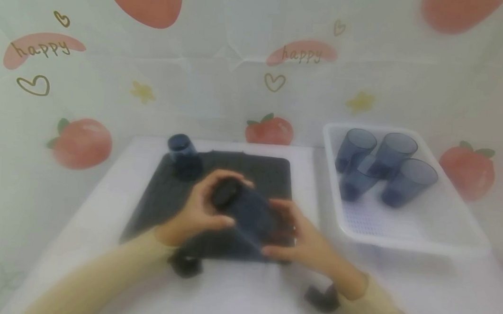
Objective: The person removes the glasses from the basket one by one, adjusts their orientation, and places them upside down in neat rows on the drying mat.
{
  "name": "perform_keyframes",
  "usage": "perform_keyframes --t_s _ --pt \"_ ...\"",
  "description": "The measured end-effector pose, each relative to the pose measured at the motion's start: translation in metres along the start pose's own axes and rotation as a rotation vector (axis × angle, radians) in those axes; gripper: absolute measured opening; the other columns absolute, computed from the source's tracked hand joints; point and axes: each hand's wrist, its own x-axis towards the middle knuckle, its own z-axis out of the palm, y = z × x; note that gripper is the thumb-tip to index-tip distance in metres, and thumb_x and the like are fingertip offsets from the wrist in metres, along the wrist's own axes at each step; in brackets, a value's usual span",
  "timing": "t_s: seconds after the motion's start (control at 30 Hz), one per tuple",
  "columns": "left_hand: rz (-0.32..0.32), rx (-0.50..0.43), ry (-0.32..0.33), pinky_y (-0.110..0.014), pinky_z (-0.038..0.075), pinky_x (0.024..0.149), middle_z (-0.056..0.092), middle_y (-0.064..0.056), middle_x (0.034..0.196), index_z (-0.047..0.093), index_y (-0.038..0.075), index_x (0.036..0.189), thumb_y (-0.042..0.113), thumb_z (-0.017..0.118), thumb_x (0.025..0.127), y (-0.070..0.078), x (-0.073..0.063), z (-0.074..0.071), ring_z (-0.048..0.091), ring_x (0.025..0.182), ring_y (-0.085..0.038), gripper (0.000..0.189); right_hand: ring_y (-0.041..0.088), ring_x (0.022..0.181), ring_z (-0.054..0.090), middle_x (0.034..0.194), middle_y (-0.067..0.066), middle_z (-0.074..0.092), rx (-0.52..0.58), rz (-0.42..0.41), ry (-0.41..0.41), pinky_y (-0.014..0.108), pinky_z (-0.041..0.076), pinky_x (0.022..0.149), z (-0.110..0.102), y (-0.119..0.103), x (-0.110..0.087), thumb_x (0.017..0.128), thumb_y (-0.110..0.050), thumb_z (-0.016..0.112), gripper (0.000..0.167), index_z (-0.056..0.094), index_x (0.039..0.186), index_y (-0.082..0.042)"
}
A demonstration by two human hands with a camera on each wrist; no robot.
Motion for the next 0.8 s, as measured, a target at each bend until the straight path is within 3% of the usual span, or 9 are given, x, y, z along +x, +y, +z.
perform_keyframes --t_s 0.17,0.3,0.43,0.57,0.8 --pt "-0.007 0.045 0.030 -0.026 0.054 0.085 0.059 0.000 0.127 0.042 -0.008 0.133 0.031 0.078 0.081 0.003 0.000 -0.003 0.060 0.110 -0.016 0.074 0.027 0.114 0.057 0.133 0.016 0.051 -0.117 0.121 -0.100 0.040 0.054 0.090 -0.007 -0.001 -0.002 0.090 -0.022 0.070 0.065 0.035 0.141 -0.004" --pt "0.004 0.067 0.043 -0.025 0.052 0.086 0.060 0.002 0.126 0.042 -0.010 0.132 0.034 0.078 0.081 0.005 0.001 -0.004 0.060 0.109 -0.015 0.077 0.031 0.109 0.061 0.125 0.014 0.058 -0.214 0.195 -0.179 0.049 0.054 0.086 -0.012 -0.002 -0.002 0.093 -0.033 0.065 0.053 0.044 0.132 -0.004" --pt "0.022 0.065 0.051 -0.028 0.052 0.089 0.061 0.002 0.124 0.042 -0.011 0.131 0.031 0.078 0.081 0.006 0.001 -0.005 0.060 0.109 -0.015 0.075 0.028 0.108 0.063 0.119 0.005 0.063 -0.341 0.231 -0.279 0.045 0.054 0.079 -0.013 -0.002 -0.002 0.091 -0.044 0.064 0.045 0.053 0.121 -0.012" --pt "0.026 0.071 0.055 -0.030 0.052 0.091 0.061 -0.001 0.123 0.043 -0.011 0.131 0.029 0.078 0.082 0.005 0.001 -0.007 0.061 0.109 -0.016 0.072 0.025 0.110 0.062 0.121 0.000 0.062 -0.434 0.215 -0.380 0.039 0.053 0.077 -0.012 -0.004 -0.003 0.091 -0.050 0.062 0.048 0.054 0.121 -0.014" --pt "0.008 0.107 0.040 -0.033 0.051 0.094 0.057 -0.027 0.123 0.044 -0.009 0.133 0.034 0.078 0.082 0.006 0.000 -0.007 0.061 0.112 -0.017 0.075 0.023 0.109 0.062 0.121 0.000 0.062 -0.482 0.214 -0.415 0.038 0.053 0.080 -0.011 -0.008 -0.003 0.090 -0.046 0.065 0.050 0.054 0.125 -0.012"
